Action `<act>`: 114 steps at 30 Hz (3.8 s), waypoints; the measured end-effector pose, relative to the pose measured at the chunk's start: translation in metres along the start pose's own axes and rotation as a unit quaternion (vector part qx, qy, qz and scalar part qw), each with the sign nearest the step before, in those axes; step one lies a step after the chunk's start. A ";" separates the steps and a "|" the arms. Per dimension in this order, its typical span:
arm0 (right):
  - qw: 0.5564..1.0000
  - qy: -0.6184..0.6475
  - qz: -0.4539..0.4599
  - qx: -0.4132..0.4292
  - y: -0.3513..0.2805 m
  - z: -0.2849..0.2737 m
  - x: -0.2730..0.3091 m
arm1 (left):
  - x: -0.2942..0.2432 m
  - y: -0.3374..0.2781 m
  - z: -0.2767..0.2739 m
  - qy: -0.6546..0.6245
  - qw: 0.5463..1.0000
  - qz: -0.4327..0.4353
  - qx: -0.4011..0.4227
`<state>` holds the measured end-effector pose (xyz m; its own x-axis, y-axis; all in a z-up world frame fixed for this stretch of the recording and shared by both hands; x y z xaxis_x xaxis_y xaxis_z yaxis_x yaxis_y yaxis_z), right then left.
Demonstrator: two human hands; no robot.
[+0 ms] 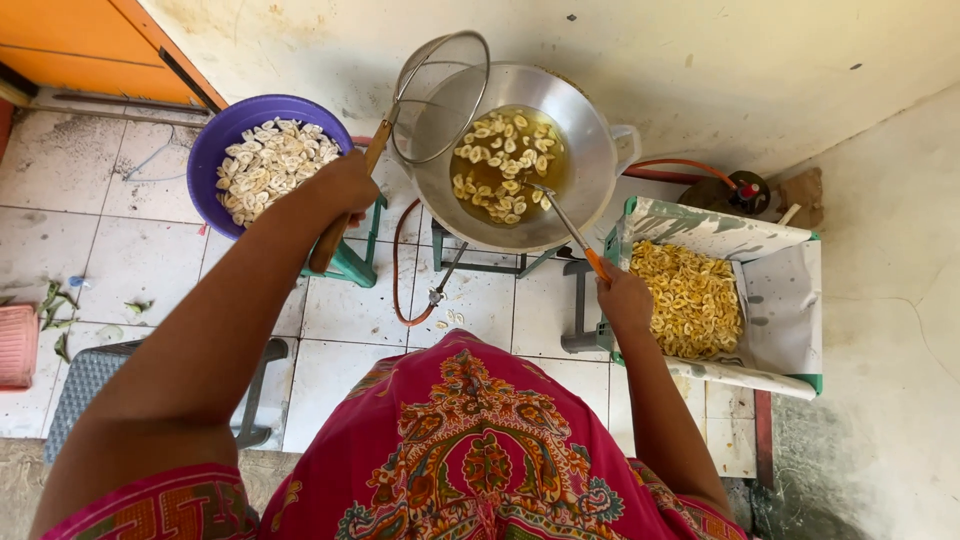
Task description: Frying sliced chips in a wok with oil, stirring with a spatula and removing them with a mesh strainer.
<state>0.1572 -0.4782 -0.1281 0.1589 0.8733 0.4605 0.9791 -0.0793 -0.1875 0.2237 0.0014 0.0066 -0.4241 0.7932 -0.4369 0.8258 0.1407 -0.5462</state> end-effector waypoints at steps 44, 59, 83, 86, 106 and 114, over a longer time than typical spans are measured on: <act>0.993 0.110 0.015 -0.045 0.015 0.008 -0.048 | -0.116 0.095 0.074 0.237 0.932 0.066 0.265; 0.991 -0.117 -0.054 -0.047 0.152 0.046 0.001 | -0.030 0.122 0.248 -0.463 0.796 -0.213 0.325; 0.977 -0.147 -0.156 -0.015 0.159 0.057 0.092 | -0.039 0.067 0.262 -0.643 0.667 -0.215 0.310; 0.973 -0.165 -0.164 0.015 0.128 0.038 0.097 | -0.043 0.066 0.256 -0.656 0.647 -0.212 0.326; 0.965 -0.190 -0.168 0.060 0.061 0.001 0.058 | -0.026 0.059 0.247 -0.616 0.678 -0.191 0.353; 0.986 -0.083 -0.145 0.012 0.095 0.017 0.065 | -0.021 0.047 0.244 -0.646 0.638 -0.196 0.370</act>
<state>0.2582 -0.4207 -0.1309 -0.1530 0.9244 0.3494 0.9766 0.1954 -0.0893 0.1809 -0.1536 -0.1843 -0.8914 -0.4355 -0.1256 0.3629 -0.5198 -0.7734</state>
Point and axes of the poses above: each hand's wrist, its own y-axis towards the middle knuckle, its own z-axis out of the palm, x = y × z, the point moved 5 cm from there along y, towards the middle knuckle, and after that the axes turned 9 degrees about y, right-handed, at the moved point
